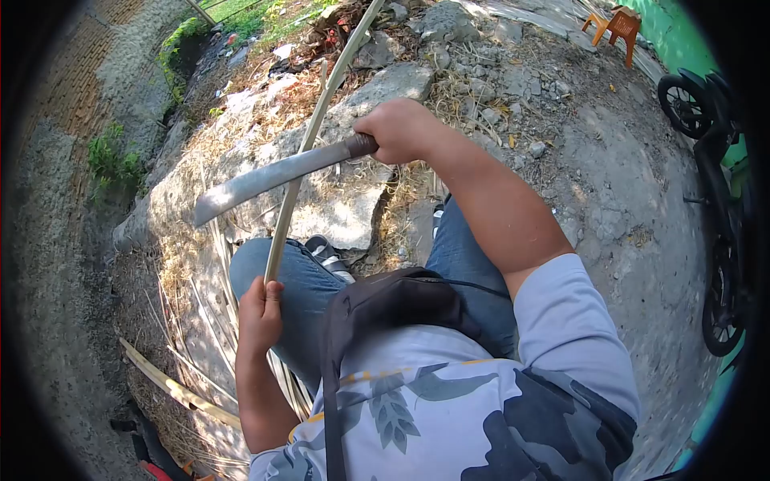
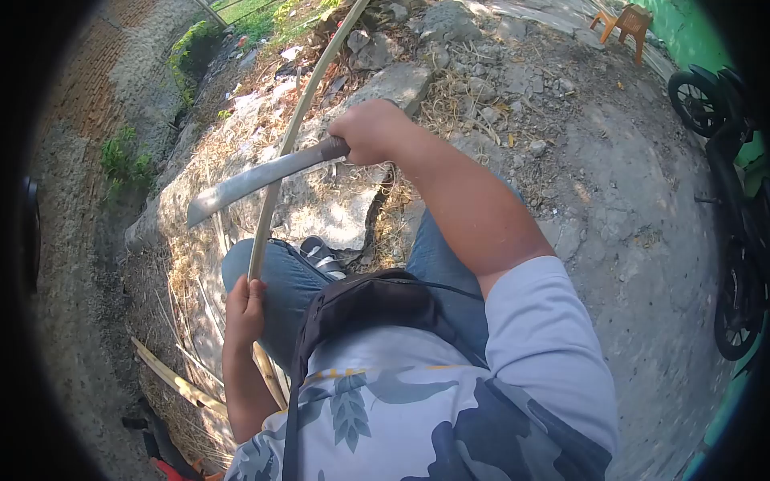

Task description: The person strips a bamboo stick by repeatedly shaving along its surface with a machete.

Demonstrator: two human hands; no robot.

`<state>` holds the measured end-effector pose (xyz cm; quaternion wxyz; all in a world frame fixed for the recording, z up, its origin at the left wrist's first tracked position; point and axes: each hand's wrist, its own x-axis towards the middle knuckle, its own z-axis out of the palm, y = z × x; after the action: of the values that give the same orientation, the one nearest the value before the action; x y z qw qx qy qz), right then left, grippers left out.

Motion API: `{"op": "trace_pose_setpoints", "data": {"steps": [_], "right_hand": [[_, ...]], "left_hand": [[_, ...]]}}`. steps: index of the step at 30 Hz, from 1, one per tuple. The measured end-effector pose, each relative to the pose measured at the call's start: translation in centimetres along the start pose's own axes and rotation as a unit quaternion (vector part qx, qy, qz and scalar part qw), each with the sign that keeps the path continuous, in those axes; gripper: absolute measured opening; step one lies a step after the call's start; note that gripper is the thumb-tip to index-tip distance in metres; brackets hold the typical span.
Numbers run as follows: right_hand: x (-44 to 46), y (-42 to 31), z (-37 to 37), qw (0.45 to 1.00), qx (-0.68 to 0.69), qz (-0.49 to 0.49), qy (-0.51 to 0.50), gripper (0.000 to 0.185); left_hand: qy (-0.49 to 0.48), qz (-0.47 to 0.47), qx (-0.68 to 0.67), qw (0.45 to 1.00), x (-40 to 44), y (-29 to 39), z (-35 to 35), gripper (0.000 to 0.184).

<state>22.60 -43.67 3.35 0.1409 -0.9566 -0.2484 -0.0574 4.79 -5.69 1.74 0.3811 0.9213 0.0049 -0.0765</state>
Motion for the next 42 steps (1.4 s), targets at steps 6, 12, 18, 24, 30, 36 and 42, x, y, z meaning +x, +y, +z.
{"op": "trace_pose_setpoints", "data": {"steps": [6, 12, 18, 24, 30, 36, 42], "right_hand": [[-1.3, 6.9, -0.1, 0.978, 0.114, 0.175, 0.031, 0.023], [-1.0, 3.1, -0.8, 0.993, 0.038, 0.113, -0.02, 0.022], [-0.2, -2.5, 0.2, 0.998, -0.02, -0.037, -0.037, 0.014], [-0.7, 3.5, -1.0, 0.995, 0.04, 0.086, -0.01, 0.016], [-1.9, 7.0, -0.7, 0.981, 0.061, 0.177, 0.059, 0.025], [-0.8, 2.2, -1.2, 0.996, 0.035, 0.075, -0.032, 0.021], [-0.2, -3.5, 0.3, 0.998, -0.01, -0.059, -0.032, 0.016]], "left_hand": [[-0.004, 0.001, 0.002, 1.0, 0.4, 0.9, 0.1, 0.028], [-0.016, -0.025, -0.024, 0.999, 0.4, 0.5, 0.0, 0.029], [-0.013, -0.025, -0.006, 1.0, 0.4, 0.3, -0.1, 0.029], [-0.005, -0.005, -0.018, 1.0, 0.0, 0.3, -0.1, 0.029], [-0.021, -0.007, -0.023, 0.999, 0.5, 0.5, -0.3, 0.03], [-0.015, -0.034, -0.091, 0.995, 0.4, -0.2, 0.0, 0.03], [-0.018, -0.04, -0.123, 0.991, -0.1, -0.5, -0.2, 0.03]]}}
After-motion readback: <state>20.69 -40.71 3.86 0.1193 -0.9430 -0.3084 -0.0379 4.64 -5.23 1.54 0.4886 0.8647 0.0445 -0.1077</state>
